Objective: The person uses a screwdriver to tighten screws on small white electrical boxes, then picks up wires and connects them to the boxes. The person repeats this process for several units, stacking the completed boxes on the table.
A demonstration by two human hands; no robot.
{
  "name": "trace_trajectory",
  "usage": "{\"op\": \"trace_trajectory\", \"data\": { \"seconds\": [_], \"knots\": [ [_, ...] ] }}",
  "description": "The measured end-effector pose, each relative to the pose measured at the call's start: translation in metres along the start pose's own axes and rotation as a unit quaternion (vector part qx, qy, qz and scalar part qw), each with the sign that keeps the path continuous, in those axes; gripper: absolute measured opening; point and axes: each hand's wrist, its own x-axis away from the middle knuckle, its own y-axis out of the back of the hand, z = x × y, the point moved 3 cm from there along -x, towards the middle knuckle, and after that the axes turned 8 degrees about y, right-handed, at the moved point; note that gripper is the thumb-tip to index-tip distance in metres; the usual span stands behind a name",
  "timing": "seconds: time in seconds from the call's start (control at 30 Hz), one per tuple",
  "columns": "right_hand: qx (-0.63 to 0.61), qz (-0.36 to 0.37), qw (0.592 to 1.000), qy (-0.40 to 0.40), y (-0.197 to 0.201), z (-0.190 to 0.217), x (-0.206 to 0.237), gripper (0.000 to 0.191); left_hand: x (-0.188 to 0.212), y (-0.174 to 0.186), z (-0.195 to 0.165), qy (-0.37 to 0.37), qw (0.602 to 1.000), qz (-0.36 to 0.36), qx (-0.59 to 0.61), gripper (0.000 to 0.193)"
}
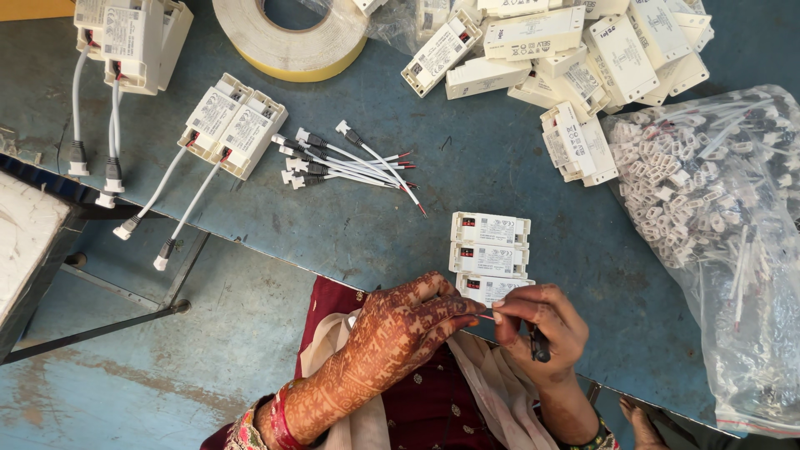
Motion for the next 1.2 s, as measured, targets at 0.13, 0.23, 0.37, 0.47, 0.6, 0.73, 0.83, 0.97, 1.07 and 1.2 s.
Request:
{"op": "trace_trajectory", "data": {
  "seconds": [0.13, 0.23, 0.37, 0.47, 0.6, 0.73, 0.83, 0.97, 1.07, 1.2],
  "knots": [
    [-0.005, -0.025, 0.999, -0.031, -0.003, 0.002, 0.007, 0.012, -0.002, -0.001, -0.001, 0.004, 1.000, 0.003, 0.002, 0.025],
    [-0.018, -0.031, 0.998, -0.048, 0.000, -0.002, 0.008, 0.013, -0.004, 0.001, -0.002, 0.019, 1.000, 0.000, 0.000, 0.024],
    [-0.069, -0.066, 0.994, -0.054, 0.010, -0.016, 0.004, 0.012, -0.004, 0.005, -0.001, 0.033, 0.999, -0.007, -0.014, 0.025],
    [-0.029, -0.054, 0.993, -0.096, 0.020, -0.015, 0.009, 0.014, -0.005, 0.005, 0.001, 0.020, 0.999, -0.007, -0.024, 0.025],
    [-0.117, -0.110, 0.985, -0.066, 0.021, -0.023, 0.014, 0.027, -0.010, -0.001, 0.011, 0.073, 0.996, 0.017, -0.051, 0.026],
    [-0.298, -0.235, 0.922, -0.070, 0.037, -0.041, 0.024, 0.055, -0.013, -0.005, 0.021, 0.081, 0.990, 0.026, -0.113, 0.023],
    [-0.451, -0.288, 0.838, -0.105, 0.048, -0.046, 0.036, 0.081, -0.018, -0.011, 0.023, 0.050, 0.990, 0.024, -0.130, 0.021],
    [-0.560, -0.232, 0.785, -0.128, 0.037, -0.045, 0.037, 0.101, -0.020, -0.014, 0.023, 0.034, 0.990, 0.022, -0.137, 0.018],
    [-0.601, -0.202, 0.762, -0.132, 0.023, -0.041, 0.033, 0.103, -0.019, -0.014, 0.024, 0.040, 0.990, 0.023, -0.132, 0.016],
    [-0.601, -0.186, 0.763, -0.145, 0.011, -0.040, 0.029, 0.097, -0.017, -0.016, 0.029, 0.048, 0.990, 0.020, -0.127, 0.016]
  ]
}}
